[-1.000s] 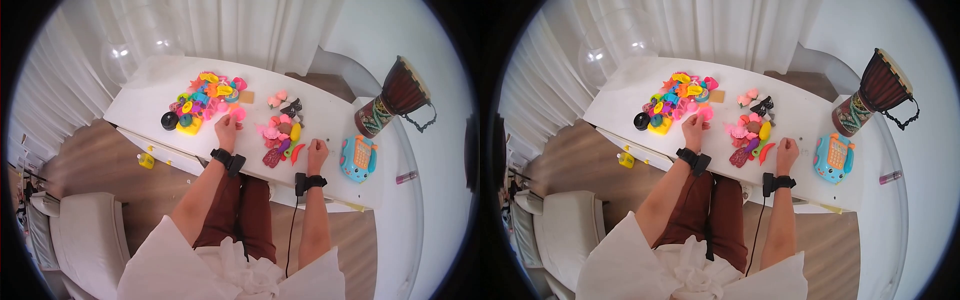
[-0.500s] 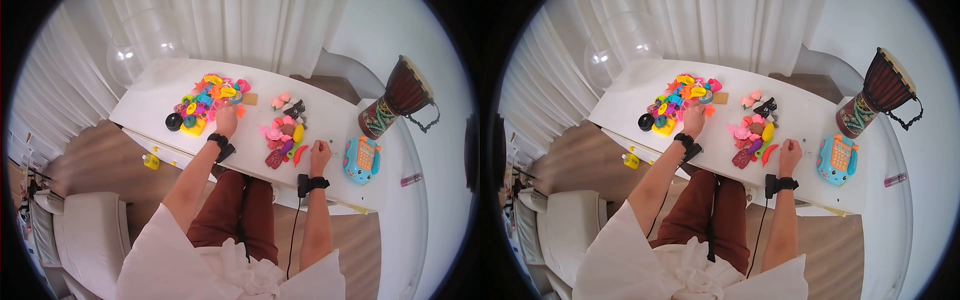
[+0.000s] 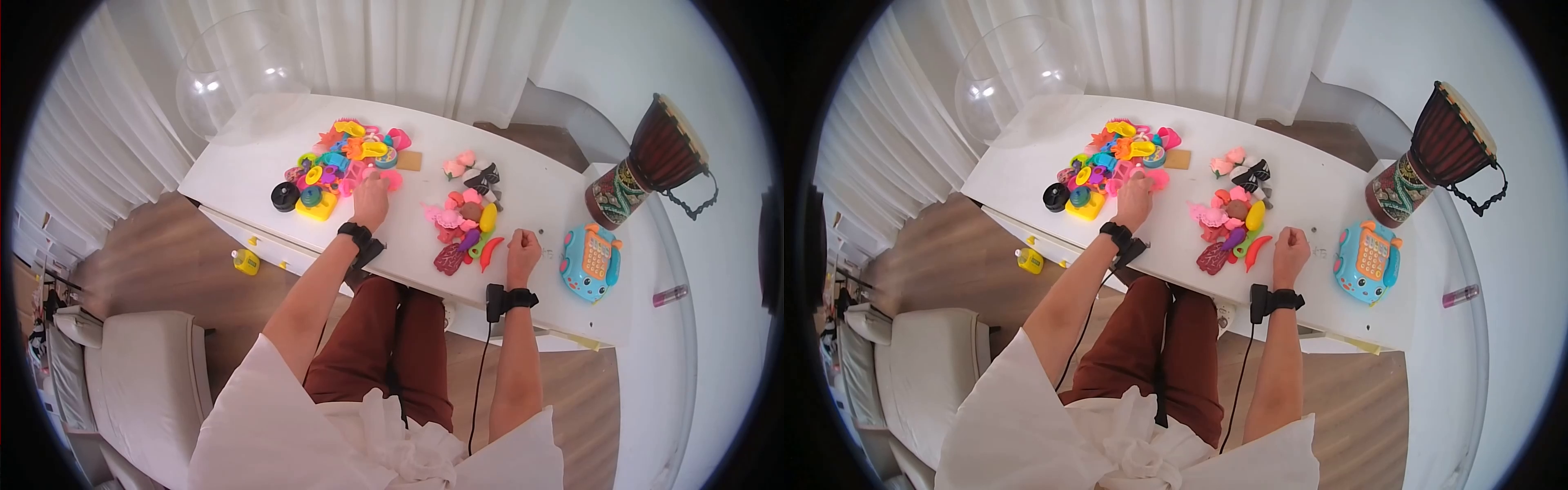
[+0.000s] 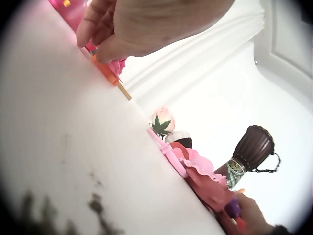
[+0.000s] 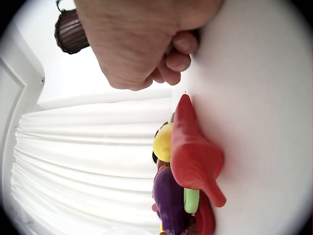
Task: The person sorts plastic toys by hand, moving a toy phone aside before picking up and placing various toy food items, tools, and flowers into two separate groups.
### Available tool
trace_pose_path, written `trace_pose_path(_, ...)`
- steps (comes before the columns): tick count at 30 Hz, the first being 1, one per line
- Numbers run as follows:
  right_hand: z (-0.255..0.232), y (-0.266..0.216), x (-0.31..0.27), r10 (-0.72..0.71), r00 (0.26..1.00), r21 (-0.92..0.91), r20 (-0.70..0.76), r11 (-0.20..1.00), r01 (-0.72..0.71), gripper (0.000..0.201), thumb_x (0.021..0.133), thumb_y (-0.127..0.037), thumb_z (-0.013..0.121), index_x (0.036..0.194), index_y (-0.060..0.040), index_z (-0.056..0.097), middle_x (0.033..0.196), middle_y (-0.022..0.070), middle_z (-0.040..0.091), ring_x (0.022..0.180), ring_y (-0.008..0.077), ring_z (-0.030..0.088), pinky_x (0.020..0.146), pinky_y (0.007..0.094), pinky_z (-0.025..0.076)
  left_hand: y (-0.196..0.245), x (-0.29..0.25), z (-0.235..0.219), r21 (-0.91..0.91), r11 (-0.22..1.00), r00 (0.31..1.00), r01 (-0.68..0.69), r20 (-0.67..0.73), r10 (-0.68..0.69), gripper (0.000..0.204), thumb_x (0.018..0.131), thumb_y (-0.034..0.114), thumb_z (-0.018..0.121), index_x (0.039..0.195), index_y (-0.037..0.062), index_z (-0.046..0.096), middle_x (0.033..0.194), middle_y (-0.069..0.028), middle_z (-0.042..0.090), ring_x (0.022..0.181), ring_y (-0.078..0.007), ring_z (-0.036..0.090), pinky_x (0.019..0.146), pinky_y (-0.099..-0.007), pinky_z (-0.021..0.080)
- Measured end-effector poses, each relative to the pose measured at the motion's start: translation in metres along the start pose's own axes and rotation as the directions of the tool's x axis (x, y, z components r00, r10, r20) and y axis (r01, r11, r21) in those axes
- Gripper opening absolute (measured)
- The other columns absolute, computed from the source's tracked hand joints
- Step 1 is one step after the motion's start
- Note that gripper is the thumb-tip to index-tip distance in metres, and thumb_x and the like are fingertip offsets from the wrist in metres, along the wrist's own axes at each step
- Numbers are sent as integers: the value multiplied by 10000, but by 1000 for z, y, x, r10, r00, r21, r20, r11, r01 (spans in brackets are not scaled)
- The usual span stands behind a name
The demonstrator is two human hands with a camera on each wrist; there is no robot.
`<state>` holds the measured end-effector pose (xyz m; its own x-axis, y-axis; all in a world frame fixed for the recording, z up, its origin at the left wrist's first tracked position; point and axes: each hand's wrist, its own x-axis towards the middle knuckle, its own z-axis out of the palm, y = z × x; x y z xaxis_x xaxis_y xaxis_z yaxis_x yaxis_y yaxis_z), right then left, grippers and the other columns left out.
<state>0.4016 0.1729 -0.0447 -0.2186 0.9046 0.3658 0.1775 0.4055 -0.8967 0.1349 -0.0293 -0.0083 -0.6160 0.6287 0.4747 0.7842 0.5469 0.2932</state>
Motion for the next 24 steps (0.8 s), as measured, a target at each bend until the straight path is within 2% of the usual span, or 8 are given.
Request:
trace_pose_path(3, 1, 0, 0, 2, 1000, 3, 0, 1000, -2, 150, 835, -116, 565, 779, 20, 595, 588, 34, 548, 513, 89, 494, 509, 239, 404, 6, -5, -5, -63, 997, 998, -38, 50, 41, 161, 718, -10, 542, 842, 33, 636, 925, -166, 554, 815, -333, 613, 678, -412, 516)
trace_pose_path(6, -1, -6, -1, 22, 1000, 25, 11, 999, -22, 153, 836, -118, 565, 778, 21, 595, 581, 31, 548, 507, 87, 498, 504, 237, 405, 5, -14, 1, -103, 993, 996, -54, 60, 60, 155, 733, 50, 603, 876, 89, 651, 911, -136, 552, 840, -311, 594, 684, -409, 502)
trace_pose_path(9, -2, -7, -2, 25, 1000, 21, 12, 999, -26, 156, 838, -121, 566, 778, 21, 595, 578, 29, 549, 502, 84, 501, 500, 234, 406, 9, -15, -7, -71, 994, 988, -80, 128, 89, 223, 715, -21, 536, 913, 35, 620, 963, -176, 532, 908, -344, 581, 712, -421, 517)
trace_pose_path(12, -1, -7, -1, 17, 1000, 17, 9, 1000, -18, 157, 838, -122, 568, 777, 20, 594, 579, 28, 550, 501, 83, 503, 498, 233, 406, 3, -15, -2, -32, 998, 986, -60, 155, 64, 236, 748, 34, 571, 972, 82, 629, 955, -155, 531, 908, -324, 570, 725, -416, 496)
trace_pose_path(15, -1, -5, -1, 6, 1000, 12, 6, 1000, -6, 155, 838, -121, 568, 776, 18, 592, 578, 28, 550, 500, 84, 504, 495, 237, 406, 4, -16, -3, -43, 999, 987, -20, 161, 27, 263, 744, 24, 566, 995, 79, 619, 963, -158, 531, 909, -326, 570, 734, -420, 493)
trace_pose_path(18, -1, -6, -1, -5, 1000, 11, 14, 1000, 4, 151, 837, -118, 568, 776, 17, 591, 579, 28, 550, 501, 87, 507, 493, 241, 407, 0, -21, -2, -140, 990, 992, 33, 126, -15, 293, 732, 41, 591, 1023, 67, 599, 954, -158, 533, 901, -316, 570, 740, -418, 489)
trace_pose_path(21, -2, -4, -2, -26, 1000, 2, 11, 1000, 26, 146, 836, -115, 567, 778, 17, 591, 581, 29, 551, 501, 88, 510, 488, 242, 408, -6, -29, -3, -255, 965, 997, 60, -23, -68, 219, 724, 60, 617, 942, 42, 620, 853, -155, 578, 787, -292, 596, 675, -387, 494)
trace_pose_path(24, -2, -8, -2, 8, 1000, 39, 9, 999, -8, 144, 833, -112, 568, 780, 20, 591, 586, 30, 554, 501, 88, 514, 487, 239, 413, -17, -35, -1, -417, 893, 975, 171, -57, -214, 116, 752, 102, 643, 819, 10, 623, 665, -112, 582, 592, -207, 570, 571, -330, 466)
